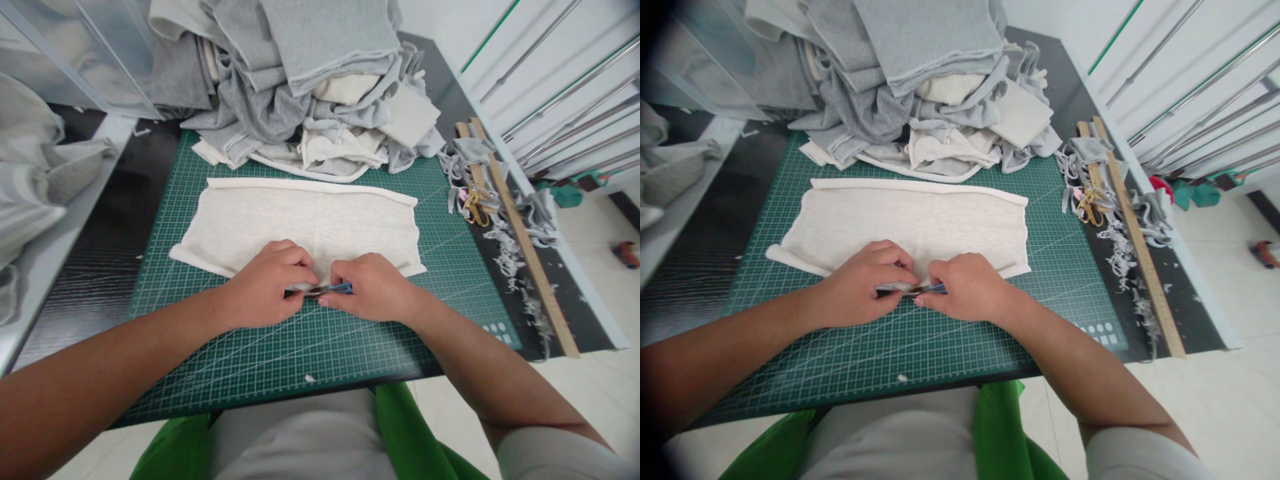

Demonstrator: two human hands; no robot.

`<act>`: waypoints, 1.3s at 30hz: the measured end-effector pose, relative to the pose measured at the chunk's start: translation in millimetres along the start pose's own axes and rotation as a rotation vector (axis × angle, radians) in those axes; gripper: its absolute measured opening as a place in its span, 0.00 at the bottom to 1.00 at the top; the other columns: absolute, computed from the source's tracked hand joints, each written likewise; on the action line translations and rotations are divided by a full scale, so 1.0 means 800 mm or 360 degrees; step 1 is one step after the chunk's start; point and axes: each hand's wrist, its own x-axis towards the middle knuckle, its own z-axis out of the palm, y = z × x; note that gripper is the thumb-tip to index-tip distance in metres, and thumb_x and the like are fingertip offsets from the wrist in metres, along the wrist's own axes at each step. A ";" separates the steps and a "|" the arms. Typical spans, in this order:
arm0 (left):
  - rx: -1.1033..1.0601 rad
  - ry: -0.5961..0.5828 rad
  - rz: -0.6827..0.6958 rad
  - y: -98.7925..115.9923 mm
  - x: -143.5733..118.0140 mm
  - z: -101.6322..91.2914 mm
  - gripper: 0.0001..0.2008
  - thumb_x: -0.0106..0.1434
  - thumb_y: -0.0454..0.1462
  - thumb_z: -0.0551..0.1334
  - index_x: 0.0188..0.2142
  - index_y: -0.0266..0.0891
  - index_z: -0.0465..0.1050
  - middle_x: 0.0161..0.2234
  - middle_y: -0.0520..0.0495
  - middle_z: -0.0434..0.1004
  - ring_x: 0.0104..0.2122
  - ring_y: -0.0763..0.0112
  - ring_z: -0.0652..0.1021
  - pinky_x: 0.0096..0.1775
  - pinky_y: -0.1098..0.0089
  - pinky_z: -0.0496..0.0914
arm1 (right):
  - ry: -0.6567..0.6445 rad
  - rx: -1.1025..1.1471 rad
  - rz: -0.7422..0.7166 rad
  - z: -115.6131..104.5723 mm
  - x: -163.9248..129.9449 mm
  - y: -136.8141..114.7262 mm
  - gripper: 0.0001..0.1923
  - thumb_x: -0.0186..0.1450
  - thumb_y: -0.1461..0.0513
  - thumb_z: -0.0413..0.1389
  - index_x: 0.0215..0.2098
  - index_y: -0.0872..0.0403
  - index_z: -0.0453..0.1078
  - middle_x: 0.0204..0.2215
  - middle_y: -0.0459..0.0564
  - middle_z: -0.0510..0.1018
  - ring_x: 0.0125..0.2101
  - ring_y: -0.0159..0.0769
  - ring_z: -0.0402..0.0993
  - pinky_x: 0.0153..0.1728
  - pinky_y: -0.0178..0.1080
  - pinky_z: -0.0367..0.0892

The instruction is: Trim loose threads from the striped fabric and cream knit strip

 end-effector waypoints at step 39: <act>-0.0002 -0.0023 -0.0010 0.001 0.000 -0.001 0.12 0.54 0.30 0.61 0.37 0.44 0.77 0.39 0.51 0.72 0.42 0.67 0.71 0.47 0.62 0.62 | 0.0057 0.0009 -0.0117 0.000 0.000 -0.003 0.21 0.65 0.45 0.51 0.33 0.53 0.71 0.20 0.45 0.73 0.23 0.32 0.66 0.26 0.35 0.47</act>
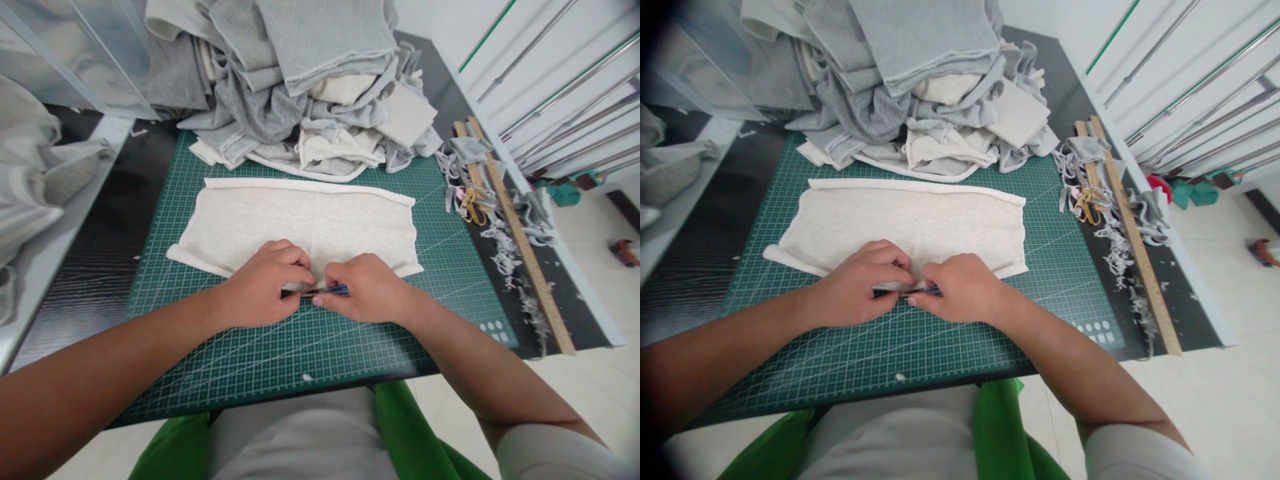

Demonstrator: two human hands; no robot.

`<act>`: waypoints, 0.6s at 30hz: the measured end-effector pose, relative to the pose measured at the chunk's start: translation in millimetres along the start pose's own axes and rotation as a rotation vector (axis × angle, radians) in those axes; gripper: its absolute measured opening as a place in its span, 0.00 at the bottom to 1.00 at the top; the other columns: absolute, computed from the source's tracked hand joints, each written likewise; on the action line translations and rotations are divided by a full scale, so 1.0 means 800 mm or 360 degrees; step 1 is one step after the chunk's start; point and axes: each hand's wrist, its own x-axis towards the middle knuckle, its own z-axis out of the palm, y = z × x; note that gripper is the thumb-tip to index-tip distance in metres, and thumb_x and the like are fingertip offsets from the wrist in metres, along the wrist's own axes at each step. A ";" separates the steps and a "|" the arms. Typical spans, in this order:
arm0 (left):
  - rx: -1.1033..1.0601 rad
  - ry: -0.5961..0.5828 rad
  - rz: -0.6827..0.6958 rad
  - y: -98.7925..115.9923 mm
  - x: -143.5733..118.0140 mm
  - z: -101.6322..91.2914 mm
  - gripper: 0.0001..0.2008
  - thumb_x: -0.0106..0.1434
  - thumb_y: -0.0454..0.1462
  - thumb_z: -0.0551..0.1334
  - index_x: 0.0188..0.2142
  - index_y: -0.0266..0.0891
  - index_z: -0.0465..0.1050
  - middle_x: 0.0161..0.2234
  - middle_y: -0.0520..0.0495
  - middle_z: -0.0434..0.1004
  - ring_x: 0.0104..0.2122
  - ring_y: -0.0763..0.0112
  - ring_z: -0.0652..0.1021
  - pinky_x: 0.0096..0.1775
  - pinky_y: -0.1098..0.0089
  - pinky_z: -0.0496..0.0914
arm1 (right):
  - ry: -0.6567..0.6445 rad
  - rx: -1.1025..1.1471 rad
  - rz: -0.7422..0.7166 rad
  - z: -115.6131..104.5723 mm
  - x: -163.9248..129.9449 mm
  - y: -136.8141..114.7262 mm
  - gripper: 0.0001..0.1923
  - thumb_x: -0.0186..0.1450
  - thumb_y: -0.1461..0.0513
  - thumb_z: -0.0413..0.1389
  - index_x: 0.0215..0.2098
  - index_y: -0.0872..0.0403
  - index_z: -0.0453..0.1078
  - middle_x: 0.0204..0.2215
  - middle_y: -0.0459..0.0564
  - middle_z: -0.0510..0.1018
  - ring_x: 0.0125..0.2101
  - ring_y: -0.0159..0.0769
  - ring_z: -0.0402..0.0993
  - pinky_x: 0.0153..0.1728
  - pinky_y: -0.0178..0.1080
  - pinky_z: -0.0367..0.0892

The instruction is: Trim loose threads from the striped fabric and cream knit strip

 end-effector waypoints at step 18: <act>0.0013 0.0006 0.0008 0.000 0.000 0.000 0.13 0.54 0.30 0.61 0.37 0.44 0.77 0.39 0.52 0.72 0.42 0.68 0.71 0.47 0.62 0.62 | 0.0015 0.0021 0.0024 0.003 0.001 -0.001 0.21 0.64 0.44 0.52 0.33 0.53 0.71 0.20 0.45 0.73 0.23 0.32 0.66 0.26 0.35 0.48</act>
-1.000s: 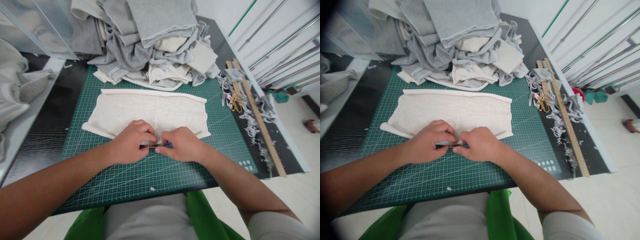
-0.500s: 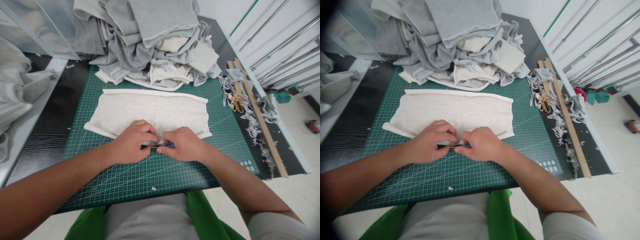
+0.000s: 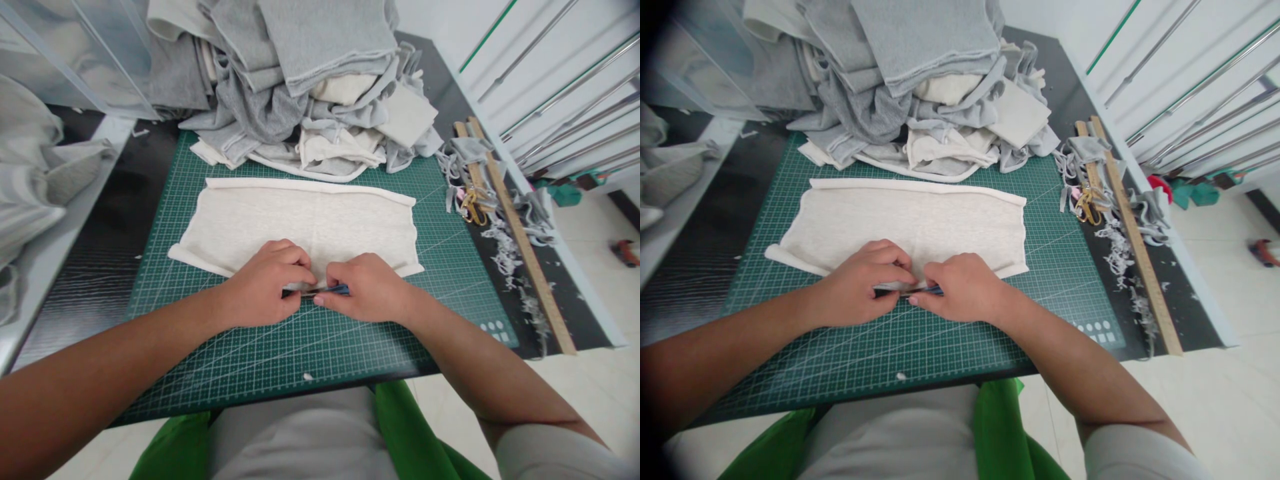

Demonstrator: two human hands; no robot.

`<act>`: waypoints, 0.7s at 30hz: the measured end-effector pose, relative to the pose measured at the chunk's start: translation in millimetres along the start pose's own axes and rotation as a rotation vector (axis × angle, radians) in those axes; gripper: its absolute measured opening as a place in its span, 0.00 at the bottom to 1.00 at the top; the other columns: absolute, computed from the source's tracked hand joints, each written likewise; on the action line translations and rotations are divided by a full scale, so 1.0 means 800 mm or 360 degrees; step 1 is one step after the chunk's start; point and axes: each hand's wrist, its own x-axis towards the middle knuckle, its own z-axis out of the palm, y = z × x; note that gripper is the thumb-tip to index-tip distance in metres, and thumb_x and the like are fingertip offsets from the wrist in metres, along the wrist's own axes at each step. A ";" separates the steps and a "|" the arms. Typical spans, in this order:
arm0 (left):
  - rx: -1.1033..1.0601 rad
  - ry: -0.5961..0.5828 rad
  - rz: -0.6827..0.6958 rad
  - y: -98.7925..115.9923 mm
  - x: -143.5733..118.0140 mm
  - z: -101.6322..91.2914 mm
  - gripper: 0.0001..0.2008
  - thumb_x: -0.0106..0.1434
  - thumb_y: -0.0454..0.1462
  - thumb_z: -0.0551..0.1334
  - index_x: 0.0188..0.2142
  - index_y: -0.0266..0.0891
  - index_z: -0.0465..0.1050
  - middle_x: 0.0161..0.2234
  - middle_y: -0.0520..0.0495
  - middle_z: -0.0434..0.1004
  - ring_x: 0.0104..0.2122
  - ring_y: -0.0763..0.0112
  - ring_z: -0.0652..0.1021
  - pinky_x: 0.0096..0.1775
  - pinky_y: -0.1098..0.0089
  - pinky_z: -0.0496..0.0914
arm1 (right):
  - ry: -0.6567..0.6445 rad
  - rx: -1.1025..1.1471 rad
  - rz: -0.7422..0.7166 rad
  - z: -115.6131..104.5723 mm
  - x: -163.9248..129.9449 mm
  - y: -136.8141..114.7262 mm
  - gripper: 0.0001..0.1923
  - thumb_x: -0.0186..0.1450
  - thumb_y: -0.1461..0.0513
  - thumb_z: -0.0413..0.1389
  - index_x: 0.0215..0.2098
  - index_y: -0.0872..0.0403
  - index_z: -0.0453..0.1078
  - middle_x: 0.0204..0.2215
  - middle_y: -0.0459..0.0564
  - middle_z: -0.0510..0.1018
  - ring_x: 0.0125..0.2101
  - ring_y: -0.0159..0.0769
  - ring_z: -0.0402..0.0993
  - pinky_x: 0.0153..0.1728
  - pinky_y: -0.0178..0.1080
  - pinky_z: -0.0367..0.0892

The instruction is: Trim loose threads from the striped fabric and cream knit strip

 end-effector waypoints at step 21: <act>0.0618 0.0653 0.0068 -0.014 -0.006 -0.040 0.06 0.62 0.35 0.61 0.37 0.38 0.75 0.40 0.45 0.74 0.40 0.64 0.74 0.45 0.59 0.68 | 0.1361 0.0015 0.0096 -0.022 0.011 0.088 0.14 0.64 0.51 0.57 0.40 0.52 0.73 0.50 0.58 0.74 0.52 0.46 0.69 0.53 0.52 0.63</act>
